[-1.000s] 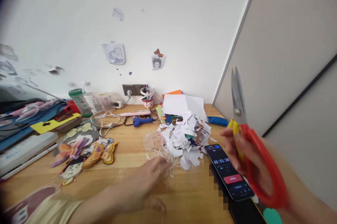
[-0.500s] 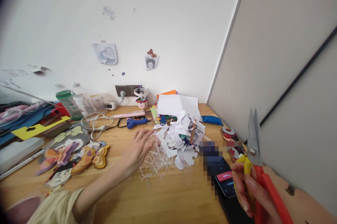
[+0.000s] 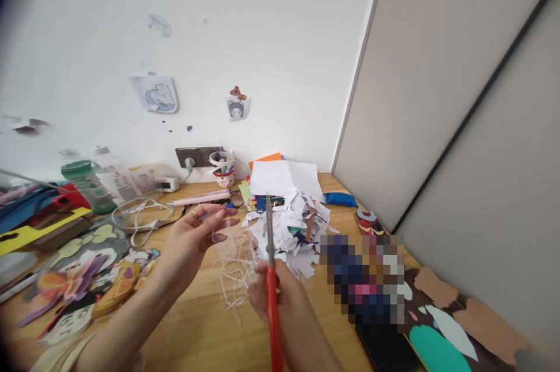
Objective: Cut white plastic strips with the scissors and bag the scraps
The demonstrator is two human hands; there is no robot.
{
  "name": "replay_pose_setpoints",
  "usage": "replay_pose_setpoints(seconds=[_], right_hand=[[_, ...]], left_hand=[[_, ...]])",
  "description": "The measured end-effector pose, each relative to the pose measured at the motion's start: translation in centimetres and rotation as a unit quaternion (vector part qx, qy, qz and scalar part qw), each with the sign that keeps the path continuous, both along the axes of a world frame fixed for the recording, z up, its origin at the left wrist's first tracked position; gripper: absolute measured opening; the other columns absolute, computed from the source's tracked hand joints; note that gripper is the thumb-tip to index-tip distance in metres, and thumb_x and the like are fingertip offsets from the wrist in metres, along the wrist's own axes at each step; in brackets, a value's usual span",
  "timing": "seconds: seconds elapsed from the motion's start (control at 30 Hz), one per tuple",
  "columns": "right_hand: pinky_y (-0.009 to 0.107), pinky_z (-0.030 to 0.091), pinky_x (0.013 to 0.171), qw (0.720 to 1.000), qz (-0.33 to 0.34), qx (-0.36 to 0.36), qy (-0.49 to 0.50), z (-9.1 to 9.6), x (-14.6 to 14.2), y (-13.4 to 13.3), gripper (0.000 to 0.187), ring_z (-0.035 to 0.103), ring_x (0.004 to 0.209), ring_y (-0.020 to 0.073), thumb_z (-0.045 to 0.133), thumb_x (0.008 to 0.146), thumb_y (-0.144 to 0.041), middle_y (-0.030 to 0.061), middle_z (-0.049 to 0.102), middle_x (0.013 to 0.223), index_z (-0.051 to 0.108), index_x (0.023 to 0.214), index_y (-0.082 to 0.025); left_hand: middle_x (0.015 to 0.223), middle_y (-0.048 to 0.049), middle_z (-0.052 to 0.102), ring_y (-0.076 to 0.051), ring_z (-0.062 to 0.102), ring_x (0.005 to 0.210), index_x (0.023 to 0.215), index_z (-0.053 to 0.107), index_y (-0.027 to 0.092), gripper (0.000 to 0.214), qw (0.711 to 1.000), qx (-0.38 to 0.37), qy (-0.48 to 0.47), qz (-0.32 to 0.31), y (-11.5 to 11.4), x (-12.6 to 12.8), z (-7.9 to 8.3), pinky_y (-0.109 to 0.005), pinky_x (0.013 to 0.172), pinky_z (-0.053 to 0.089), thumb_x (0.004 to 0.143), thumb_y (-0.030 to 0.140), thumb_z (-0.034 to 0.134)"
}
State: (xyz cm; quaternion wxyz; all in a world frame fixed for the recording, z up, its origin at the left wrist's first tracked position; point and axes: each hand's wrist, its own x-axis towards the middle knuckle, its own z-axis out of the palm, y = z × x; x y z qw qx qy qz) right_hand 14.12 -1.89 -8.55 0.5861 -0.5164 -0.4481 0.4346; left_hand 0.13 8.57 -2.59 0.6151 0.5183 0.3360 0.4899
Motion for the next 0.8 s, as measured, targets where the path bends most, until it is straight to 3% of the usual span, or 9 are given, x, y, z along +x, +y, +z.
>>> replay_pose_setpoints(seconds=[0.13, 0.27, 0.5, 0.67, 0.8], right_hand=[[0.028, 0.049, 0.063, 1.0, 0.009, 0.014, 0.001, 4.6, -2.1, 3.2, 0.015, 0.058, 0.068, 0.0122, 0.059, 0.084, -0.028, -0.0006, 0.059, 0.079, 0.057, 0.089, -0.014], [0.026, 0.047, 0.058, 1.0, 0.011, 0.015, 0.02, 7.0, -3.0, 5.3, 0.015, 0.055, 0.059, 0.0105, 0.063, 0.08, -0.024, -0.0043, 0.055, 0.068, 0.055, 0.085, -0.014], [0.023, 0.043, 0.055, 0.998, 0.032, 0.019, 0.054, 7.4, -3.3, 7.2, 0.019, 0.054, 0.058, 0.0104, 0.07, 0.07, -0.021, -0.0061, 0.055, 0.065, 0.053, 0.078, -0.016], [0.025, 0.045, 0.059, 0.996, 0.021, 0.029, 0.076, 7.6, -2.9, 9.2, 0.019, 0.056, 0.062, 0.0111, 0.068, 0.072, -0.023, -0.0047, 0.057, 0.069, 0.053, 0.081, -0.015], [0.026, 0.045, 0.062, 0.995, 0.055, 0.03, 0.083, 7.7, -2.5, 10.8, 0.021, 0.057, 0.062, 0.011, 0.072, 0.068, -0.023, -0.005, 0.056, 0.066, 0.055, 0.077, -0.015]], left_hand=[[0.081, -0.0011, 0.067, -0.017, 0.061, 0.083, 0.078, 0.064, 0.018, 0.021, 0.999, -0.018, -0.028, 0.041, -0.2, 0.3, 0.6, -0.021, 0.064, 0.047, 0.066, 0.035, 0.07], [0.072, -0.0006, 0.068, -0.016, 0.06, 0.074, 0.069, 0.069, 0.017, 0.017, 0.998, -0.018, -0.024, 0.061, 0.2, 0.2, 0.5, -0.024, 0.07, 0.046, 0.059, 0.028, 0.076], [0.07, 0.0009, 0.066, -0.016, 0.059, 0.073, 0.068, 0.067, 0.018, 0.013, 0.995, -0.001, -0.037, 0.098, 1.8, -0.2, 0.8, -0.025, 0.069, 0.046, 0.063, 0.028, 0.072], [0.069, 0.0009, 0.064, -0.011, 0.055, 0.064, 0.072, 0.068, 0.016, 0.014, 0.992, -0.035, -0.089, 0.087, 3.4, -0.1, 1.2, -0.017, 0.056, 0.045, 0.064, 0.027, 0.072], [0.066, 0.0003, 0.062, -0.008, 0.052, 0.058, 0.072, 0.069, 0.014, 0.014, 0.988, -0.054, -0.12, 0.085, 4.6, -0.3, 1.4, -0.011, 0.047, 0.042, 0.063, 0.025, 0.074]])
